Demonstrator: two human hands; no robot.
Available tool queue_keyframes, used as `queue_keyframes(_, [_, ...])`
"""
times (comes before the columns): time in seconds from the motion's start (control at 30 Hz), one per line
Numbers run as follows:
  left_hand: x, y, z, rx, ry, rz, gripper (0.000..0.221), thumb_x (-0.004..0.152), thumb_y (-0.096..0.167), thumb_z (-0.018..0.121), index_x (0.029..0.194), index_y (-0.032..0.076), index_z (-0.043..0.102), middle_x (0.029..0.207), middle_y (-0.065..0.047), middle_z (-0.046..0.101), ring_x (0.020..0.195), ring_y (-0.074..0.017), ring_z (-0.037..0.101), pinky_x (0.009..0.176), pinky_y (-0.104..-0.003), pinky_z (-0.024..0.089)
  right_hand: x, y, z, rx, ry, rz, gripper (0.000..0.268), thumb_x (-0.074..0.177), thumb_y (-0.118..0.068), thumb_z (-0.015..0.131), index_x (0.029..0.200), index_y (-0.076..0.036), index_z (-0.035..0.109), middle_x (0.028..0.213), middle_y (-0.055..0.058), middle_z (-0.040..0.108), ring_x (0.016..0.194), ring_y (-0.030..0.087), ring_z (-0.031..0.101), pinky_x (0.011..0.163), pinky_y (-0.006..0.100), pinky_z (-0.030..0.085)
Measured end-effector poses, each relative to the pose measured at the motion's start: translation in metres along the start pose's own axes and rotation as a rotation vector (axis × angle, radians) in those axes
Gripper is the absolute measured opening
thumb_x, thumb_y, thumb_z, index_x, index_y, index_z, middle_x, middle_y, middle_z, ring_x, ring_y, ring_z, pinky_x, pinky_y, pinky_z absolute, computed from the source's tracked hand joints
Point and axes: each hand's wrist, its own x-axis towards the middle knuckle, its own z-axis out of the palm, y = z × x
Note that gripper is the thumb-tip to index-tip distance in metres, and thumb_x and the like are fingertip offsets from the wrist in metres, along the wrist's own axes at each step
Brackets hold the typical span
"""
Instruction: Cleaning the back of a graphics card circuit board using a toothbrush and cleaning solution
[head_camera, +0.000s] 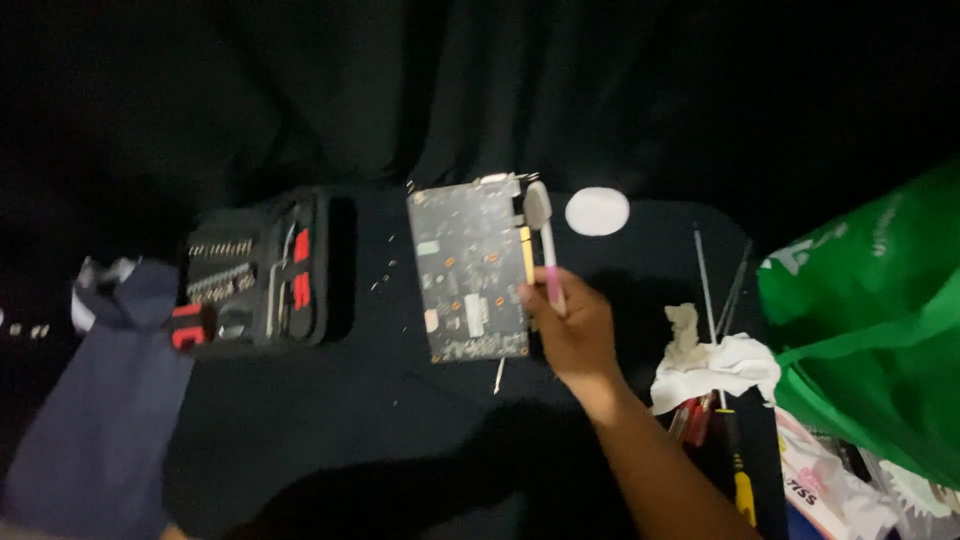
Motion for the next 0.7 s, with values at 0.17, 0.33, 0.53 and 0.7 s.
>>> queue_keyframes(0.17, [0.044,-0.003,0.022,-0.008,0.181,-0.017,0.039,0.096,0.029,0.069,0.128,0.009,0.057,0.109,-0.005,0.063,0.097,-0.0159,0.060,0.084,-0.029,0.051,-0.006,-0.018,0.001,-0.014,0.022,-0.077,0.027,0.090,-0.025,0.081,0.106,-0.003,0.078,0.076,0.012,0.073,0.064,0.022,0.064,0.067,0.039,0.052])
queue_keyframes(0.33, [0.063,-0.049,0.033,-0.070,0.186,-0.030,0.040,0.096,0.029,0.071,0.129,0.010,0.056,0.107,-0.005,0.061,0.095,-0.0141,0.058,0.081,-0.027,0.051,-0.006,-0.008,0.007,0.005,0.075,-0.253,0.020,0.091,-0.019,0.084,0.106,-0.007,0.080,0.077,0.011,0.073,0.068,0.021,0.067,0.069,0.035,0.053])
queue_keyframes(0.53, [0.076,-0.117,0.031,-0.158,0.180,0.000,0.042,0.096,0.028,0.073,0.130,0.010,0.054,0.106,-0.004,0.059,0.093,-0.0120,0.056,0.078,-0.025,0.050,-0.007,-0.007,0.002,0.114,0.041,-0.185,0.022,0.094,-0.022,0.082,0.109,-0.006,0.078,0.077,0.004,0.072,0.066,0.012,0.060,0.066,0.030,0.051])
queue_keyframes(0.7, [0.101,-0.189,0.043,-0.239,0.078,-0.056,0.063,0.099,0.033,0.067,0.148,0.008,0.035,0.144,-0.015,0.040,0.117,-0.0239,0.046,0.091,-0.033,0.050,-0.004,-0.016,-0.002,0.115,0.064,-0.160,0.022,0.095,-0.021,0.079,0.109,-0.004,0.078,0.075,0.009,0.073,0.062,0.016,0.061,0.063,0.035,0.052])
